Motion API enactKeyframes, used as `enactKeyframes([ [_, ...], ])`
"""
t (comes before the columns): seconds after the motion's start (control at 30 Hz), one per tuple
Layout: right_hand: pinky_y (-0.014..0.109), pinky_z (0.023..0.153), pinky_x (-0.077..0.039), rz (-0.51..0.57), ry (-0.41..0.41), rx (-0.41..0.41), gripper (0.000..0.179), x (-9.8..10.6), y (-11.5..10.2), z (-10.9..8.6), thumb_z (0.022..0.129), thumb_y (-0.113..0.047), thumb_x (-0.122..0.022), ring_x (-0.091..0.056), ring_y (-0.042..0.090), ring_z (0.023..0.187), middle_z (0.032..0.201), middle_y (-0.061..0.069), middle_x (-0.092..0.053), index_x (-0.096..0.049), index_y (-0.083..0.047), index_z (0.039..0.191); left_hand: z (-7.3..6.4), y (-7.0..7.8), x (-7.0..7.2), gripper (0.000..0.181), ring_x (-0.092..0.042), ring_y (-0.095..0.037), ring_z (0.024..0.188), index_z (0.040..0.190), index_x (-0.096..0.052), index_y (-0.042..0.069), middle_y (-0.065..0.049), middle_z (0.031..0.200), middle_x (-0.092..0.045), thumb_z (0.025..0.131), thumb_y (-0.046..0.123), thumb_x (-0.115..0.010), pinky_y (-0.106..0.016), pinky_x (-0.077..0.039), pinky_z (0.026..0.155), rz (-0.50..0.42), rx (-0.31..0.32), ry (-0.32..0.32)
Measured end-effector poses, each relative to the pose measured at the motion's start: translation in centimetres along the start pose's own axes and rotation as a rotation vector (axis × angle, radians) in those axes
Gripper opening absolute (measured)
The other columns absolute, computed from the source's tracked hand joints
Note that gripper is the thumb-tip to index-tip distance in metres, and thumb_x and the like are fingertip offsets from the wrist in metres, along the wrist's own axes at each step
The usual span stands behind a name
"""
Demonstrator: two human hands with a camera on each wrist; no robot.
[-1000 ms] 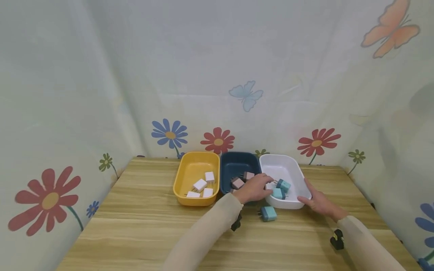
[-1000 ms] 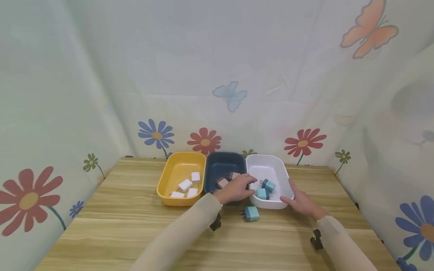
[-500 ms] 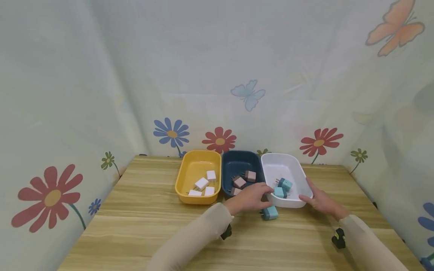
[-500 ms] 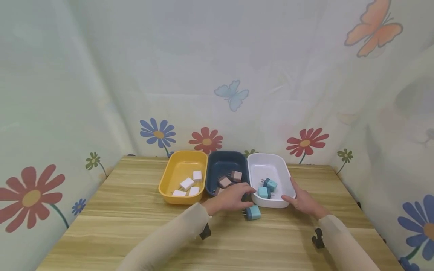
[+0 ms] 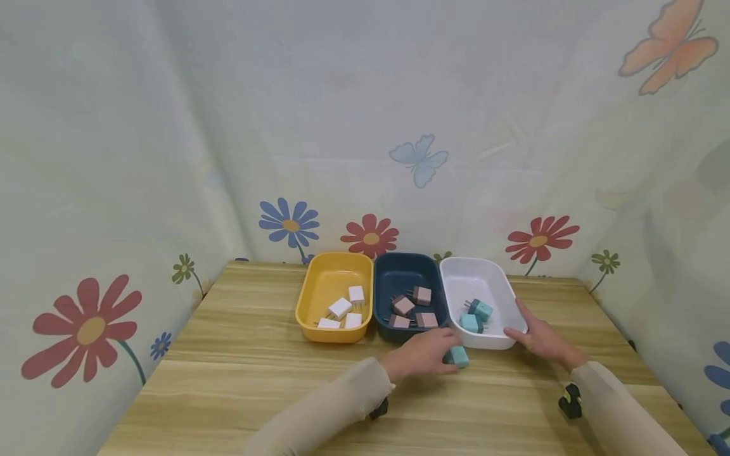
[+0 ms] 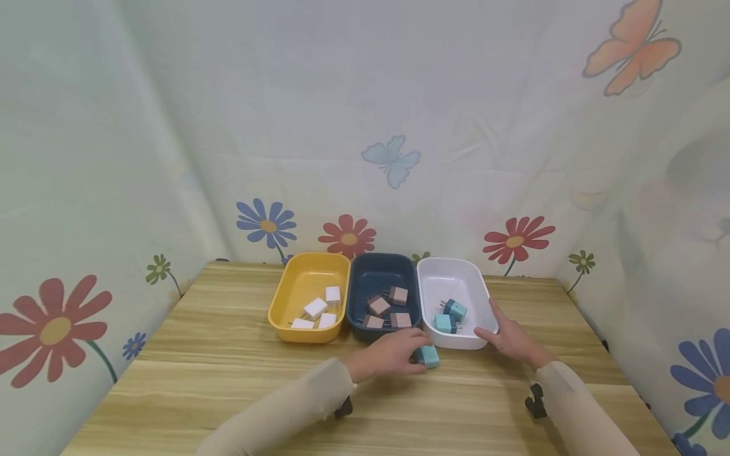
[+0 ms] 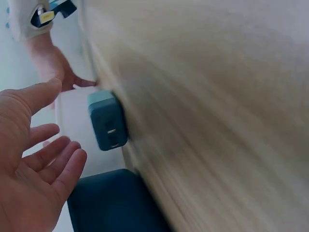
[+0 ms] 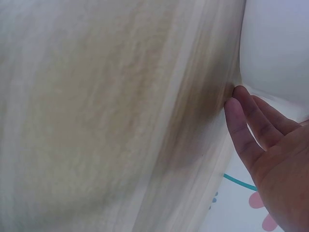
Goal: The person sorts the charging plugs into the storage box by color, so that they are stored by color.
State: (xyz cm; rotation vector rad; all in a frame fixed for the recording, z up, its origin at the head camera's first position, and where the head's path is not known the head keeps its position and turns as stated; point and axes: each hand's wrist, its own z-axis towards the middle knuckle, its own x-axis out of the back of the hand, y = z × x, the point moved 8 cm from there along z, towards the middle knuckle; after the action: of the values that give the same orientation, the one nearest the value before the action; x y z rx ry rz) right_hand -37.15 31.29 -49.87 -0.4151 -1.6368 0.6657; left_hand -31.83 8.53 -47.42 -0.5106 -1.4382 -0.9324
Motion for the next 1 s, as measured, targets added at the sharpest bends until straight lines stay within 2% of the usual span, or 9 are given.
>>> enactKeyframes([
  [0.3, 0.069, 0.098, -0.018, -0.013, 0.003, 0.001, 0.101, 0.2, -0.2, -0.1, 0.09, -0.049, -0.058, -0.013, 0.055, 0.133, 0.153, 0.027, -0.003, 0.015, -0.016, 0.15, 0.5, -0.2, -1.4, 0.049, -0.049, -0.001, 0.106, 0.13, -0.055, 0.023, 0.01, 0.129, -0.051, 0.086, 0.042, -0.067, -0.019, -0.045, 0.088, 0.022, 0.035, -0.056],
  [0.57, 0.068, 0.099, -0.018, -0.003, -0.008, -0.016, 0.102, 0.0, -0.4, -0.3, 0.09, -0.05, -0.058, -0.013, 0.055, 0.133, 0.153, 0.028, -0.004, 0.017, -0.016, 0.15, 1.0, 0.1, -1.4, 0.044, -0.049, -0.001, 0.094, 0.124, -0.059, 0.022, 0.01, 0.118, -0.055, 0.086, 0.041, -0.068, -0.015, -0.044, 0.079, 0.079, 0.012, -0.046],
  [0.83, 0.069, 0.099, -0.017, 0.009, -0.003, -0.013, 0.102, 0.0, 0.0, -0.2, 0.089, -0.05, -0.059, -0.013, 0.054, 0.133, 0.153, 0.028, -0.004, 0.015, -0.015, 0.15, 1.6, 0.2, -1.8, 0.044, -0.049, -0.002, 0.092, 0.124, -0.059, 0.022, 0.01, 0.117, -0.055, 0.086, 0.04, -0.069, -0.015, -0.043, 0.076, 0.133, 0.013, -0.067],
  [1.0, 0.069, 0.099, -0.017, 0.016, -0.009, -0.012, 0.102, 0.0, 0.1, -0.1, 0.089, -0.05, -0.059, -0.014, 0.054, 0.133, 0.153, 0.028, -0.005, 0.015, -0.015, 0.15, 1.7, 0.2, -2.0, 0.043, -0.049, -0.003, 0.091, 0.125, -0.058, 0.022, 0.01, 0.116, -0.055, 0.086, 0.04, -0.068, -0.015, -0.043, 0.076, 0.131, 0.019, -0.09],
])
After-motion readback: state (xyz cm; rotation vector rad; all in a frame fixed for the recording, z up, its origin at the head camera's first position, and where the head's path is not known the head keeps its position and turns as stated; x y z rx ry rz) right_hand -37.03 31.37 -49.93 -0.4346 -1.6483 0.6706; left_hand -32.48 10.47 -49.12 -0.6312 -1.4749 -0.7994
